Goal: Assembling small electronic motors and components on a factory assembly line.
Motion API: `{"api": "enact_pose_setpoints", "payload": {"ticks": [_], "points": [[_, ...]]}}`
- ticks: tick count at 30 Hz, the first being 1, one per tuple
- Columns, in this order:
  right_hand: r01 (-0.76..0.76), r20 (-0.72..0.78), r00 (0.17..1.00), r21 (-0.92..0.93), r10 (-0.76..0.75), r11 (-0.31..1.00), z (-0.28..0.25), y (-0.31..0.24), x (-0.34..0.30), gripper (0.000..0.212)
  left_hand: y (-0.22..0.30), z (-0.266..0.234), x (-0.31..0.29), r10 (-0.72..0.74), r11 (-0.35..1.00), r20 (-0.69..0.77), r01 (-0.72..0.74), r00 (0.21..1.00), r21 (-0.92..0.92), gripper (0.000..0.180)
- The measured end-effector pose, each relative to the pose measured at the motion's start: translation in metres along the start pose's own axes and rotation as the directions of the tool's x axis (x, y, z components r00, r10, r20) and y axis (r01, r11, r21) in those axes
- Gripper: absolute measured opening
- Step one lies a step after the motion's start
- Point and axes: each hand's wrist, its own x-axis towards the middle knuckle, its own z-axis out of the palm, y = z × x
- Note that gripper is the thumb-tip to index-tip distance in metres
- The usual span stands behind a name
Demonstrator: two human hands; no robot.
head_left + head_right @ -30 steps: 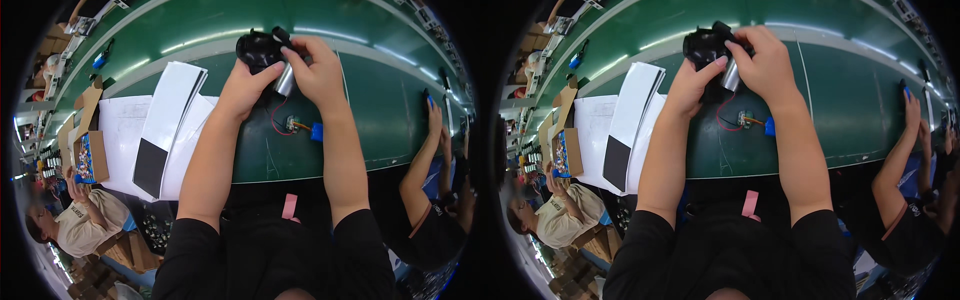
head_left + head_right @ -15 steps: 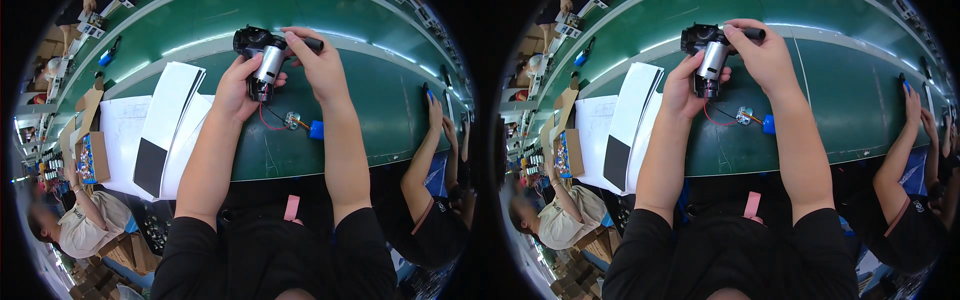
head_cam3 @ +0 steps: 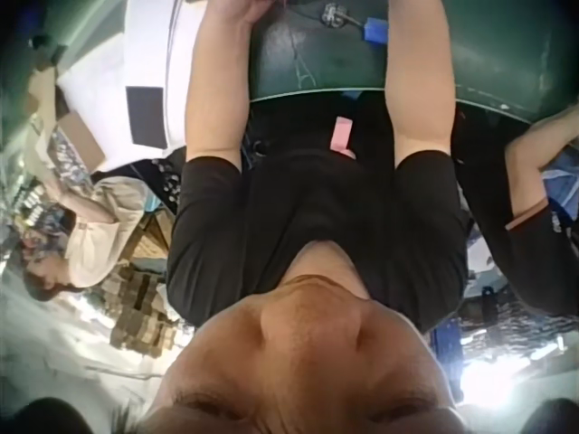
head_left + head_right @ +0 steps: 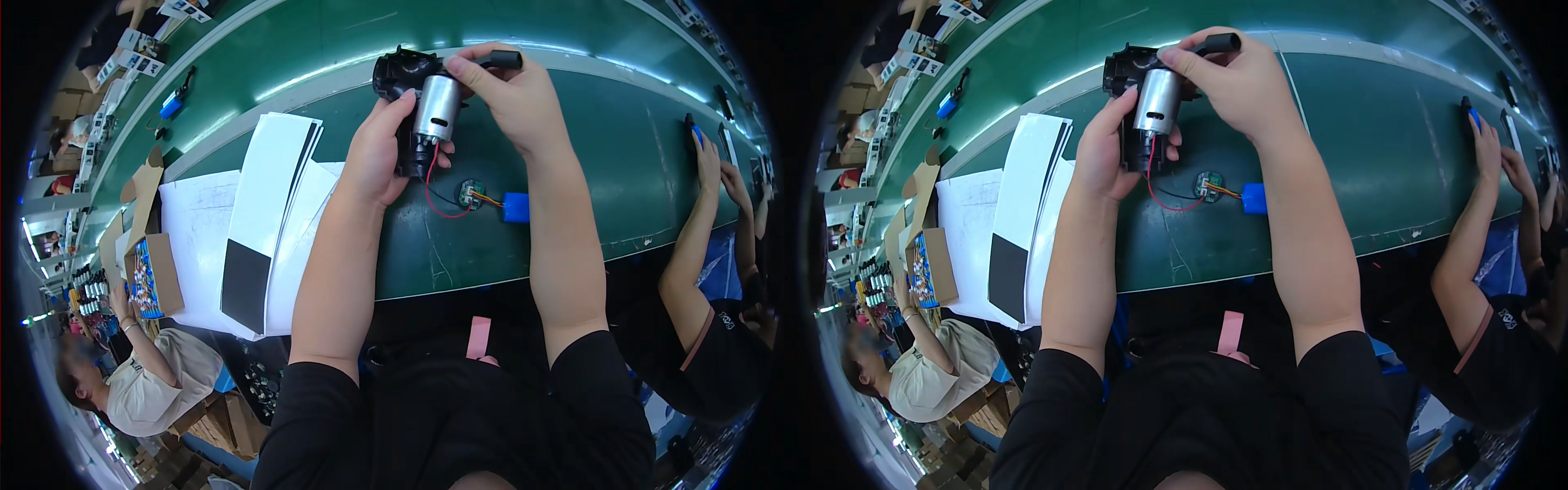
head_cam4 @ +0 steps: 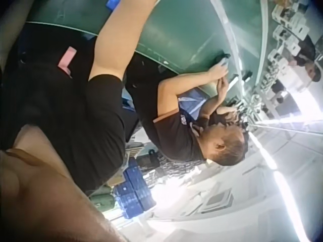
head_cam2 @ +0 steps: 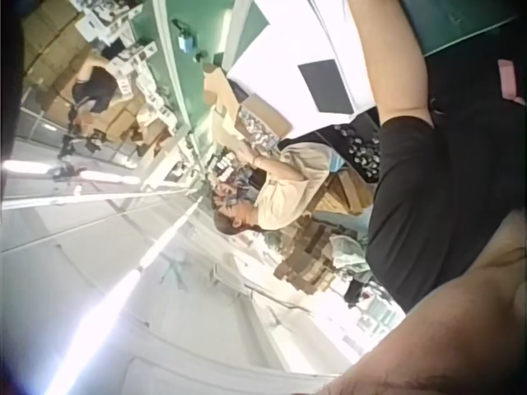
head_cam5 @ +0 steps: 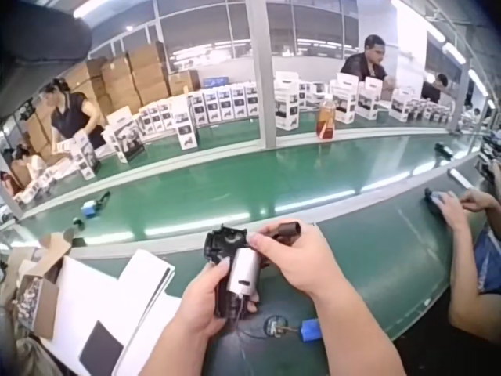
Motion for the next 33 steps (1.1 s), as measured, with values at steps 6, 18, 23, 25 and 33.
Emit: {"api": "enact_pose_setpoints", "payload": {"ticks": [6, 18, 23, 25, 33], "points": [[0.009, 0.055, 0.998, -0.088, -0.004, 0.996, -0.004, -0.004, -0.004, 0.03, 0.003, 0.01, -0.001, 0.061, 0.998, -0.088, -0.063, 0.994, -0.028, 0.047], [0.063, 0.087, 0.995, -0.264, -0.041, 0.962, 0.009, -0.004, -0.012, 0.024, -0.002, 0.002, 0.001, -0.018, 0.98, 0.124, 0.042, 0.992, -0.194, 0.049], [0.035, 0.048, 0.999, -0.259, -0.024, 0.965, 0.015, -0.007, -0.017, 0.033, -0.009, 0.005, 0.0, -0.021, 0.964, 0.098, 0.046, 0.995, -0.263, 0.05], [0.022, 0.047, 0.999, -0.281, -0.009, 0.959, 0.017, -0.005, -0.017, 0.034, -0.009, 0.006, -0.001, -0.009, 0.966, 0.101, 0.034, 0.995, -0.256, 0.05], [0.407, -0.029, 0.837, -0.634, -0.546, 0.658, 0.02, 0.001, -0.011, 0.037, -0.007, 0.012, -0.002, 0.015, 0.971, 0.131, 0.017, 0.991, -0.239, 0.047]]}}
